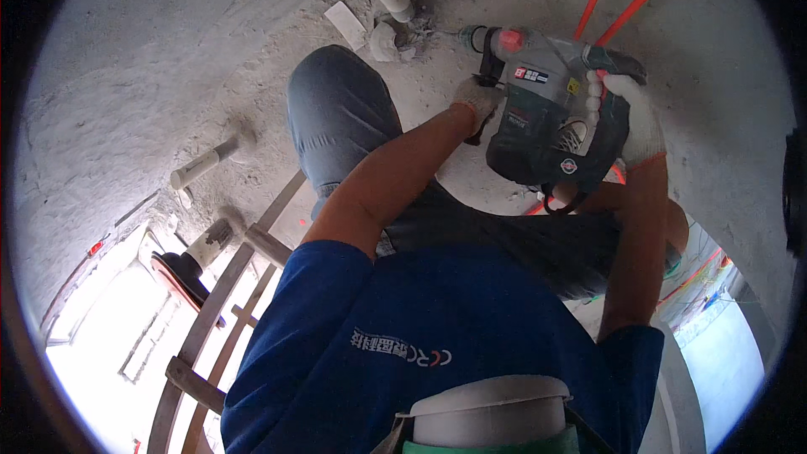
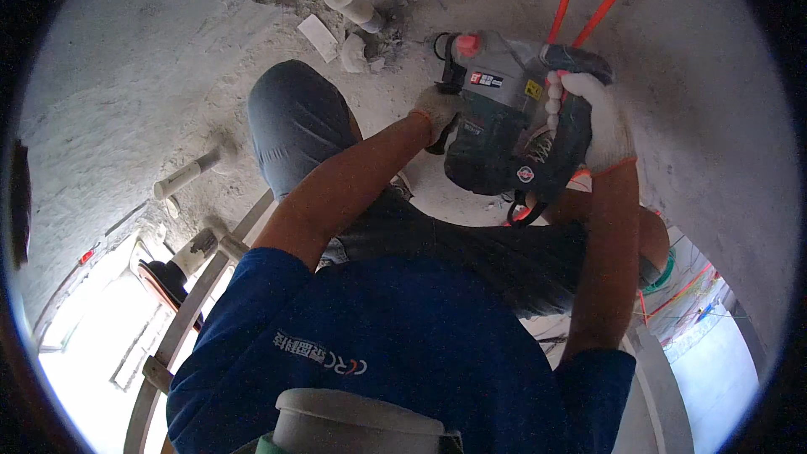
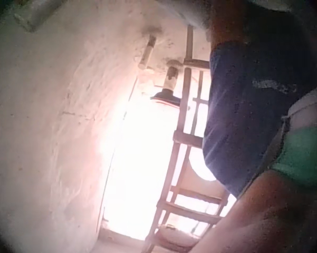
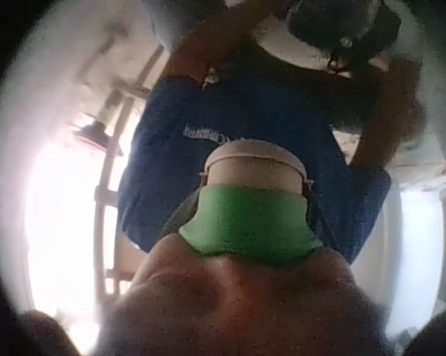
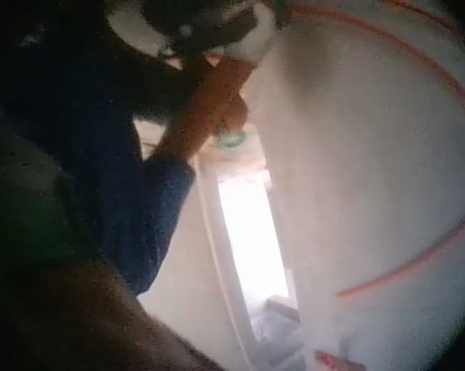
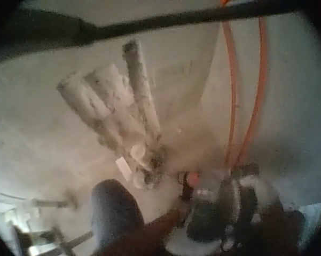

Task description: Using a rotary hammer drill to create a hole or trench in a concrete wall.

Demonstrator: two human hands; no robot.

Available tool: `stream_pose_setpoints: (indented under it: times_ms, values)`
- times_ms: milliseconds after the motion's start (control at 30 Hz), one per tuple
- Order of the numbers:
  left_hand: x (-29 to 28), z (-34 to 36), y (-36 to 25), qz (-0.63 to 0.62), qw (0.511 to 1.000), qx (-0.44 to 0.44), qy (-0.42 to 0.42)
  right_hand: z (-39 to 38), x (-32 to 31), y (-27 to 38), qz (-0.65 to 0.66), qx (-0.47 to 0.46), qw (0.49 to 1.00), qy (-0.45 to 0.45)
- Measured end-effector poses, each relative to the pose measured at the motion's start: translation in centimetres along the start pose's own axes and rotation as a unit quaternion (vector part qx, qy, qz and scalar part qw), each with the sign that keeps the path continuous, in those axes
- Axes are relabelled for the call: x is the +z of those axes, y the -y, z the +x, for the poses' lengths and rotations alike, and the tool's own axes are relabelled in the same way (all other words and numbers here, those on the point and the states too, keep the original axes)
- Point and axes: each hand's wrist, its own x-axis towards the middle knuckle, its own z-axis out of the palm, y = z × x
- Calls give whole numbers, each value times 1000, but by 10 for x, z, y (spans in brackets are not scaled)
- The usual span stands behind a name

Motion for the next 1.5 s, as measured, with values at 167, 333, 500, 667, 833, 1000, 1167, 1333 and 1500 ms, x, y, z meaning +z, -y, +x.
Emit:
stream_pose_setpoints:
  times_ms: [167, 333, 500, 667, 833, 1000, 1167, 1333, 1500]
  values:
    - [-8, 21, 2, 301, 950, 35, -69, 35, -51, -54, 165, 39, 981, 94]
    - [-4, 20, -8, 492, 869, 12, -61, 51, -95, -112, 285, 75, 955, 41]
    - [4, 9, -24, 487, 872, -31, -43, 55, -115, -142, 403, 127, 902, 92]
    - [4, 7, -35, 500, 865, -33, -26, 72, -127, -157, 419, 161, 892, 55]
    - [-4, 12, -38, 502, 863, -41, -36, 92, -132, -164, 357, 113, 927, -23]
    - [-7, 16, -43, 487, 869, -55, -67, 103, -132, -165, 386, 148, 910, -8]
    - [-11, 6, -53, 523, 850, -13, -61, 109, -120, -159, 320, 99, 942, -21]
    - [-22, 0, -55, 478, 872, -97, -51, 113, -103, -141, 263, 79, 961, 37]
    - [-19, 4, -41, 413, 906, -59, -74, 96, -101, -104, 219, 58, 971, 74]
